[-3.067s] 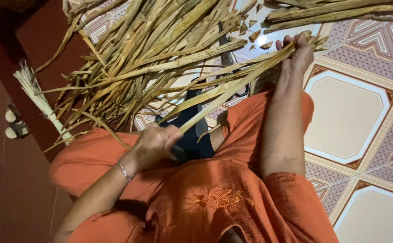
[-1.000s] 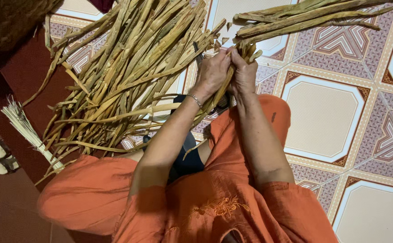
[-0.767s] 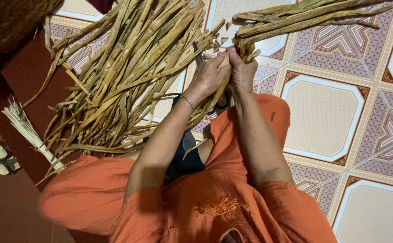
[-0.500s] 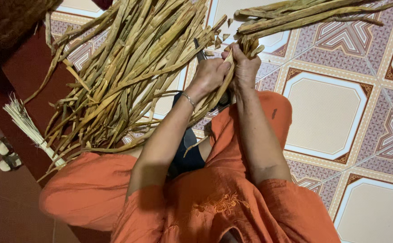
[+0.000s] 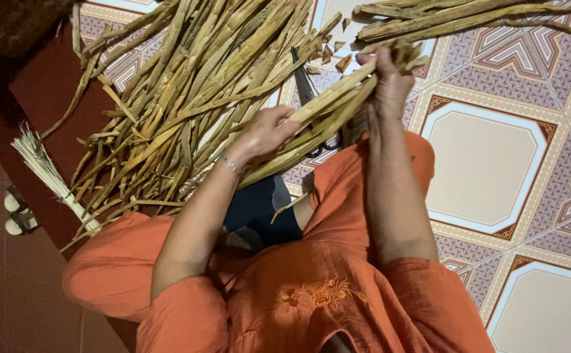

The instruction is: The person sits on the floor and uses shears to cut long dried sticks into shorter pieces. They handle the sticks one at a time, cutting them and placing the cut pieces into a growing pile.

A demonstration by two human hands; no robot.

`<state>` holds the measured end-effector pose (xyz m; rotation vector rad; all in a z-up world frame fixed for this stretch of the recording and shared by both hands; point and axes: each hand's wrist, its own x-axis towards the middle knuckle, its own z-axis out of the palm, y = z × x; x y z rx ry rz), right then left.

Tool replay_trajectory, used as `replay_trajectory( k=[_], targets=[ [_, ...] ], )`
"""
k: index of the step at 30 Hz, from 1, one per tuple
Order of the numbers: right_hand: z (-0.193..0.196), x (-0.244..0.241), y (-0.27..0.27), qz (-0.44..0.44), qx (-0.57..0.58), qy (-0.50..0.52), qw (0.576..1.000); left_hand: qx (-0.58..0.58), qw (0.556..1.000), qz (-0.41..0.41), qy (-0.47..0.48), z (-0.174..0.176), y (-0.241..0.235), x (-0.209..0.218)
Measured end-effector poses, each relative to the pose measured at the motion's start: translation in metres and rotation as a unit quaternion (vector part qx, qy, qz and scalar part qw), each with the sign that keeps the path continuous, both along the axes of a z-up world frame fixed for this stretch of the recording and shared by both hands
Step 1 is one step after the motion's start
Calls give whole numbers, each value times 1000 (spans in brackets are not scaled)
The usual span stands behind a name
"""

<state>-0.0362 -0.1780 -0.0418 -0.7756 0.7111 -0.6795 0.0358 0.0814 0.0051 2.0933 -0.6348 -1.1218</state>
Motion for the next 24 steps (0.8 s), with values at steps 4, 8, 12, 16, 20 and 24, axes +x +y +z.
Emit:
replay_trajectory(
  k=[4,8,12,16,20,24],
  targets=[
    [-14,-7,-17,-10,45,-12,999,-50,990,-6,-133,1,34,-10],
    [-29,-6,-17,-21,50,1,999,-5,972,-21,-234,-6,40,-41],
    [-34,-6,-21,-26,106,-18,994,-130,959,6,-253,-5,38,-45],
    [-28,-8,-22,0,41,-12,999,-168,954,59,-242,7,35,-39],
    [-12,-7,-21,46,-14,46,998,-60,935,39,-346,25,34,-28],
    [2,-9,-18,11,-113,74,991,-59,903,43,-424,48,48,-5]
  ],
)
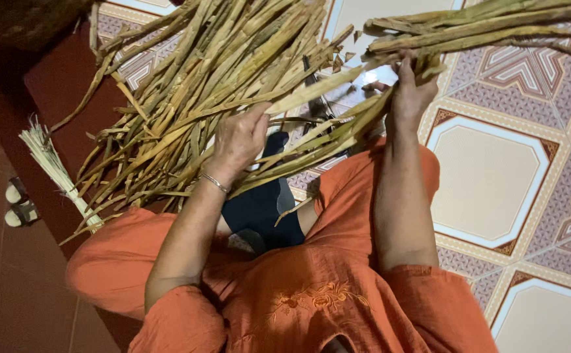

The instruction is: The person sits on the floor and uses shears to cut long dried sticks into shorter pieces. They handle the sticks one at a time, cutting them and placing the cut pieces into a growing pile.

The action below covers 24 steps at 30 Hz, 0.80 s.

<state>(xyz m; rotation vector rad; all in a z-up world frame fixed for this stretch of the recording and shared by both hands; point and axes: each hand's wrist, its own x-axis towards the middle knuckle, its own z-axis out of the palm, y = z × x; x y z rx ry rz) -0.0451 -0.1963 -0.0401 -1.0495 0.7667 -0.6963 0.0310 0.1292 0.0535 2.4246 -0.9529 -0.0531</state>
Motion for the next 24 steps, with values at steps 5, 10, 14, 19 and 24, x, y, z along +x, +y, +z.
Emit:
replay_trajectory(
  k=[5,10,14,19,24],
  targets=[
    [12,5,37,142,-185,20,972,27,1000,-7,1,20,-1,18],
    [44,17,67,279,-623,64,728,28,994,-57,-94,34,-13,25],
    [67,13,74,430,-420,62,797,38,981,-61,-182,35,-17,38],
    [68,9,76,476,-327,58,814,-19,953,-101,-285,17,-14,52],
    [59,10,81,455,-311,33,834,21,958,-92,-272,-4,-6,59]
  ],
)
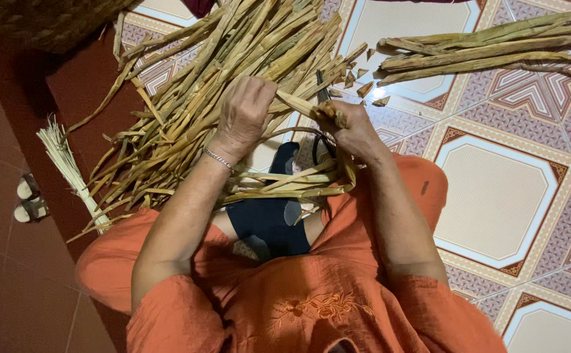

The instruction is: The person sits on the floor and uses shears to cut long dried sticks into shorter pieces. They handle the sticks one at a time, cutting them and placing the cut pieces into a growing pile.

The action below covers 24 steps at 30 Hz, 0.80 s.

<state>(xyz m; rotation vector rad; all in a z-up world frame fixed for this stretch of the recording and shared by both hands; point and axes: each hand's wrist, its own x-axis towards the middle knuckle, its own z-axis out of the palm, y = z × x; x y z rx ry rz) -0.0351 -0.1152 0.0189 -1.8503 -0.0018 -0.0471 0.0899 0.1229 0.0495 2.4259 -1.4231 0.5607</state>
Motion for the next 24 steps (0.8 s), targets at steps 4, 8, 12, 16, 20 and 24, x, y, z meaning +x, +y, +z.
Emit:
replay_trajectory(
  k=[4,8,12,16,20,24],
  targets=[
    [-12,3,2,-62,43,46,996,46,950,9,308,-14,4,-14],
    [-24,4,6,-68,119,36,990,-110,642,66,756,-8,8,-25],
    [-32,4,-1,-38,174,67,982,-201,655,62,726,11,1,-25],
    [-36,0,-6,-22,184,95,978,-151,852,61,498,17,-6,-21],
    [-37,-3,-5,-15,139,90,986,-88,960,-12,265,9,-2,-21],
    [-31,-4,-1,-29,112,19,993,-127,942,-57,306,-8,2,-27]
  ],
)
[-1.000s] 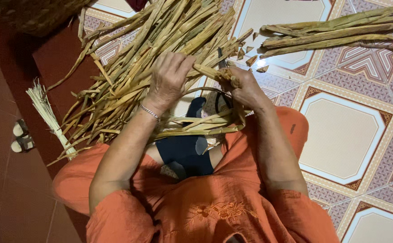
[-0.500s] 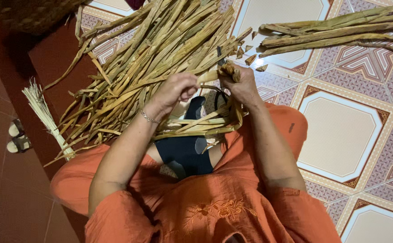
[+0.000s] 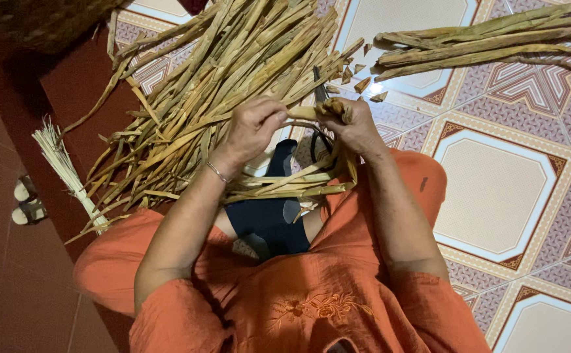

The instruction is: The person sits on the floor and uses shears to cut long dried sticks into shorter pieces. They handle the sticks one at a time, cutting them and placing the cut pieces into a growing pile.

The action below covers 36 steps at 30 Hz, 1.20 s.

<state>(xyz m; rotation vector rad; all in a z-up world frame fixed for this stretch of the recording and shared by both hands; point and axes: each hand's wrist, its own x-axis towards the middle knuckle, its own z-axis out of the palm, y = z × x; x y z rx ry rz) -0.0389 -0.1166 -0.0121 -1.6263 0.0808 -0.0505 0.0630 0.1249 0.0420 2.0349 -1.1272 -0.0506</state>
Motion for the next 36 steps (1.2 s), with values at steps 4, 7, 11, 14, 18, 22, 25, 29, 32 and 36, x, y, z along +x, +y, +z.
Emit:
replay_trajectory(
  k=[4,7,11,14,18,22,25,29,32,36],
  targets=[
    [6,-4,5,-28,-71,-28,997,-60,849,6,526,-13,-8,-9],
    [9,-4,2,-40,-49,-32,997,-81,801,52,590,-9,-18,-9],
    [7,-4,-1,-28,-28,-9,999,-106,789,57,603,2,-24,-11],
    [8,-4,2,-22,-44,-36,998,-99,791,19,604,4,-25,-17],
    [13,-5,7,-37,-95,-56,993,-64,863,-21,501,-8,-29,-27],
    [21,-5,8,-50,-132,-72,987,-7,927,22,375,-19,-33,-33],
    [25,-4,10,-58,-155,-88,982,14,959,52,280,-22,-38,-38],
    [25,-5,11,-56,-169,-82,981,-38,968,71,236,-22,-41,-46],
    [23,-4,13,-49,-224,-103,968,-63,948,102,294,-24,-42,-49],
    [17,-2,14,-61,-207,-117,969,-46,957,134,253,-28,-48,-44]
  ],
)
